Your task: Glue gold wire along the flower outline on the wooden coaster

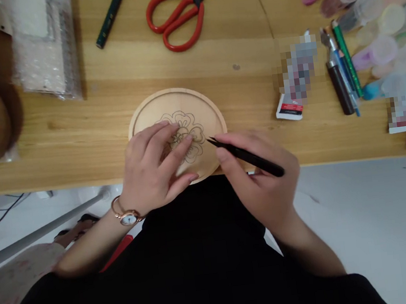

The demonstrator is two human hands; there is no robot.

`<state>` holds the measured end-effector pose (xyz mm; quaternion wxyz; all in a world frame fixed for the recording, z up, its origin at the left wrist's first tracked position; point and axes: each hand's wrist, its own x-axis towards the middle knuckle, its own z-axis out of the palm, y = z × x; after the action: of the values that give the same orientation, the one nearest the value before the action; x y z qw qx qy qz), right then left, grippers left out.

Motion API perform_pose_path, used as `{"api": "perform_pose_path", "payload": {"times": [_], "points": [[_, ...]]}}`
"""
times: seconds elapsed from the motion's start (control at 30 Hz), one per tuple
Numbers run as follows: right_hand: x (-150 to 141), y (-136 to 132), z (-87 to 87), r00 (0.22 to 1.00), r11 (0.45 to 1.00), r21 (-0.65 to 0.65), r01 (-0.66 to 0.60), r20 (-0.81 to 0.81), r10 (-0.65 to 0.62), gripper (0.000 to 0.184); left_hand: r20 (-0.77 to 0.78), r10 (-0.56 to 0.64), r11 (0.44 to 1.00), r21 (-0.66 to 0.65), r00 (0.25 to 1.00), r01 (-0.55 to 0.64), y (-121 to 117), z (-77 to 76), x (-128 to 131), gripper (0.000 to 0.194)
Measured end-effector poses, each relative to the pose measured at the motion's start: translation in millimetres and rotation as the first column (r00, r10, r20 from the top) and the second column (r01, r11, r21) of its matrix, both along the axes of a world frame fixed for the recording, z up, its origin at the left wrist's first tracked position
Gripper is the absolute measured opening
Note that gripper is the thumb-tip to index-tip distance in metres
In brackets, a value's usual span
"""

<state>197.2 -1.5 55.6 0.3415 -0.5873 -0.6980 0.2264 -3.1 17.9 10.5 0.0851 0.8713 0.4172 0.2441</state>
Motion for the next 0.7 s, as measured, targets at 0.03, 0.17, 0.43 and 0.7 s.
{"api": "perform_pose_path", "payload": {"times": [0.03, 0.17, 0.43, 0.7], "points": [[-4, 0, -2.4, 0.999, 0.999, 0.005, 0.042, -0.021, -0.042, 0.030, -0.003, 0.001, 1.000, 0.002, 1.000, -0.001, 0, 0.2, 0, 0.058], [-17, 0, -10.9, 0.987, 0.993, -0.023, 0.115, -0.107, -0.117, 0.034, -0.024, 0.014, 1.000, 0.003, 1.000, -0.014, -1, 0.4, 1, 0.058], [-16, 4, -11.6, 0.998, 0.997, 0.082, -0.015, 0.068, 0.010, 0.027, -0.043, 0.019, 1.000, 0.007, 0.999, -0.018, -1, 2.7, 1, 0.056], [-10, 13, -18.6, 0.996, 0.994, 0.081, -0.077, 0.052, 0.073, 0.021, -0.085, 0.032, 0.999, 0.037, 0.996, -0.029, 0, 3.6, 3, 0.057]]}}
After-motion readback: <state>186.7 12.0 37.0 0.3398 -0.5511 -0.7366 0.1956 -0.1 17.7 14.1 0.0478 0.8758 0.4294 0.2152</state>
